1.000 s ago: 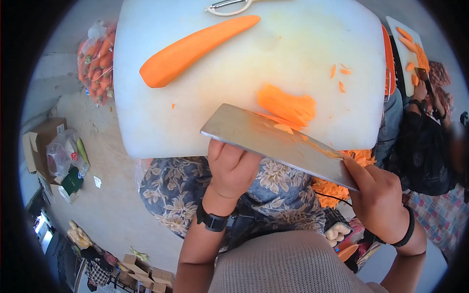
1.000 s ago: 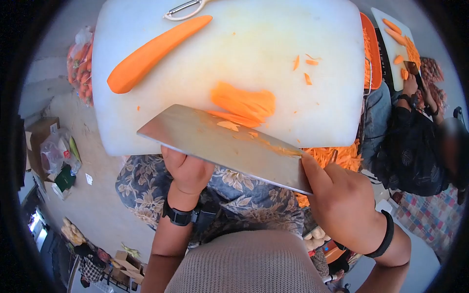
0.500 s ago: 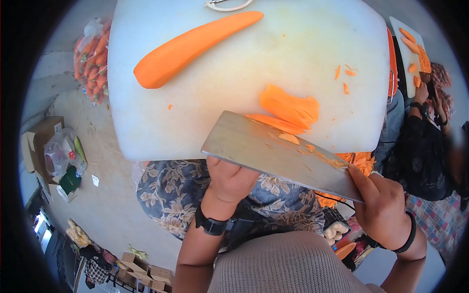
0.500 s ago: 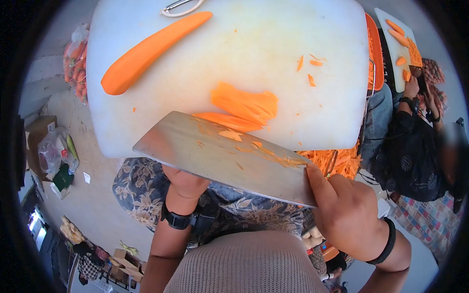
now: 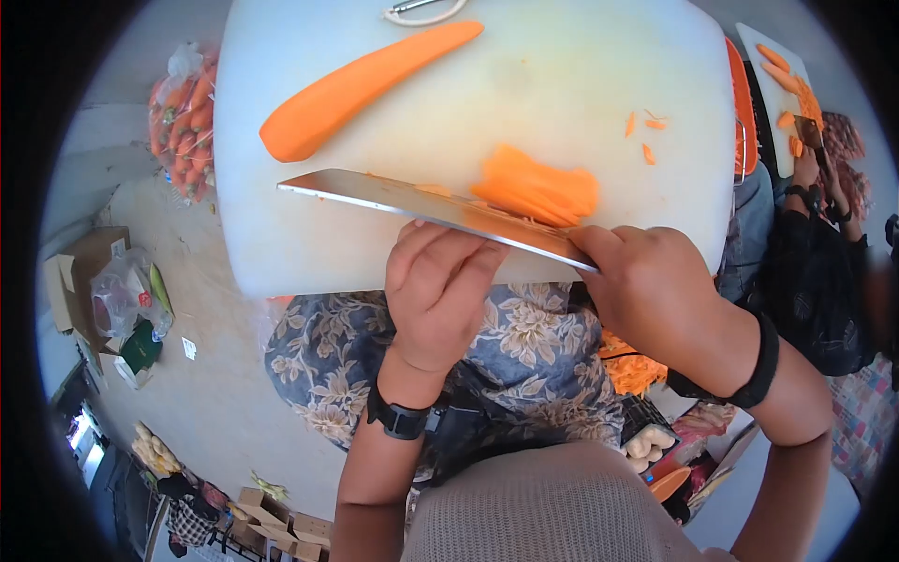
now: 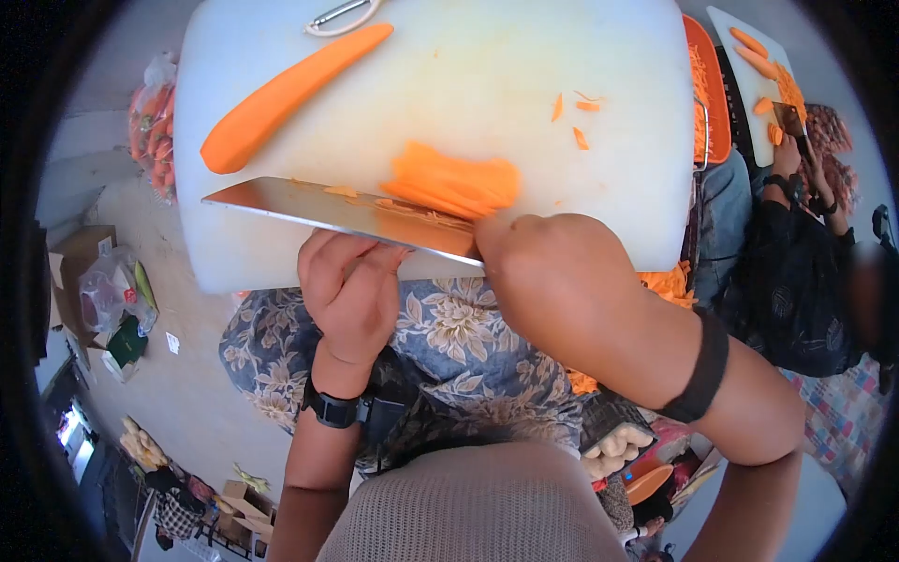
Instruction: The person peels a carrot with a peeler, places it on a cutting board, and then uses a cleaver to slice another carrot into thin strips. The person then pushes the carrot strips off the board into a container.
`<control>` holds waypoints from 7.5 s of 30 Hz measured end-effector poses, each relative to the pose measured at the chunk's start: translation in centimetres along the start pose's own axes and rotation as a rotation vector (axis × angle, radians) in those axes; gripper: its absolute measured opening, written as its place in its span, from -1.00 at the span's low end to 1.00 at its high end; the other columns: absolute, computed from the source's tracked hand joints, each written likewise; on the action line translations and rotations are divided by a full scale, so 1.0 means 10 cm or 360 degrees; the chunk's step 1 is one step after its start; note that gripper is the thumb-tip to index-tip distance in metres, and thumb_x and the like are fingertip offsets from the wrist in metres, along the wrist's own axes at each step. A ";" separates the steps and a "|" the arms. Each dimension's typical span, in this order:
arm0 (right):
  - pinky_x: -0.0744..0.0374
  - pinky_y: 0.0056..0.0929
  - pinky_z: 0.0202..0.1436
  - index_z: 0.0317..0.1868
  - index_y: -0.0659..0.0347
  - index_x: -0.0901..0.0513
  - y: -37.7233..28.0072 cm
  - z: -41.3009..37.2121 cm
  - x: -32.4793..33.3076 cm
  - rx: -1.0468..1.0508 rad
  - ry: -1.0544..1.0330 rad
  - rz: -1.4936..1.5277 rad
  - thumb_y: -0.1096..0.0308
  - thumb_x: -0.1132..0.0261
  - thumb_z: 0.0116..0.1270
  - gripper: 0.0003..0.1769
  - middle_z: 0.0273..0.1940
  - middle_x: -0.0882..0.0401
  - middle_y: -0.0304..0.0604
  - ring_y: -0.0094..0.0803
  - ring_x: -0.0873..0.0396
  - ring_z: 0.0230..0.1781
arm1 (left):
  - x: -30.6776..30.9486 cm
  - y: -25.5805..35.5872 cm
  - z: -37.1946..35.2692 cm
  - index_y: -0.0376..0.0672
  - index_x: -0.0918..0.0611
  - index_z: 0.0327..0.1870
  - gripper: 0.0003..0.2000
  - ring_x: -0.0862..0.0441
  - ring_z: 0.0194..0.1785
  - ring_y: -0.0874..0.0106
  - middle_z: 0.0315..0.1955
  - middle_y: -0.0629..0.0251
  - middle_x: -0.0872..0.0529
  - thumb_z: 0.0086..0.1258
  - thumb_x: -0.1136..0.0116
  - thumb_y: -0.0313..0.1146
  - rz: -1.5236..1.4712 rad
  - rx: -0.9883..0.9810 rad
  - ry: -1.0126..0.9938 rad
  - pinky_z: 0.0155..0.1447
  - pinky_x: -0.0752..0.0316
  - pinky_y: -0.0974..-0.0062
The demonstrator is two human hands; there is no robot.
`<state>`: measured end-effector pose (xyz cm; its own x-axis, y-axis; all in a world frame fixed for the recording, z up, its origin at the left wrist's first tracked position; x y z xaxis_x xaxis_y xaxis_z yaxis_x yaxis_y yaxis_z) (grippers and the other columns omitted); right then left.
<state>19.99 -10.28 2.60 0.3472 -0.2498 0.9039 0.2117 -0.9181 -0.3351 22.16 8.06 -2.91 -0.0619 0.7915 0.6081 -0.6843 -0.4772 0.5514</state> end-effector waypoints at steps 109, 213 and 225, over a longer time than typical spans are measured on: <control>-0.43 -0.38 -0.61 0.02 0.44 -0.58 -0.15 -0.61 0.43 -0.0047 -0.0144 -0.0200 0.49 -0.28 0.10 -0.57 -0.57 -0.41 -0.20 -0.36 -0.50 -0.64 | 0.01 -0.01 -0.28 -0.20 -0.74 -0.26 -0.77 -0.62 -0.07 0.09 -0.14 0.16 -0.66 0.01 -0.27 -0.60 -0.0244 0.0539 -0.0086 0.06 -0.51 0.20; -0.53 -0.25 -0.54 -0.36 0.26 -0.46 -0.17 -0.17 0.23 -0.0011 -0.0222 -0.0144 0.44 -0.24 0.15 -0.89 -0.59 -0.49 -0.12 -0.16 -0.56 -0.62 | 0.07 0.05 -0.11 -0.21 -0.73 -0.33 -0.77 -0.60 -0.13 0.20 -0.25 0.25 -0.65 -0.10 -0.30 -0.58 0.0100 0.0124 0.0014 -0.08 -0.58 0.37; -0.53 -0.29 -0.49 -0.22 0.29 -0.54 -0.21 -0.10 0.30 0.0082 -0.0007 -0.0122 0.50 -0.30 0.07 -0.78 -0.54 -0.53 -0.09 -0.18 -0.58 -0.58 | 0.01 0.01 -0.12 -0.25 -0.74 -0.28 -0.76 -0.58 -0.11 0.19 -0.19 0.24 -0.63 -0.04 -0.31 -0.63 0.0069 0.0091 0.0118 -0.07 -0.57 0.38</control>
<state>19.65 -9.44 6.25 0.3322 -0.1779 0.9263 0.2844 -0.9174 -0.2782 21.25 8.55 -3.52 -0.1456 0.7948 0.5892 -0.6372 -0.5309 0.5587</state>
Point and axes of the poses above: each hand's wrist, its own z-axis towards the middle knuckle, its own x-axis out of the back of the hand, y = z × x, the point moved 3 cm from there along z, towards the middle knuckle
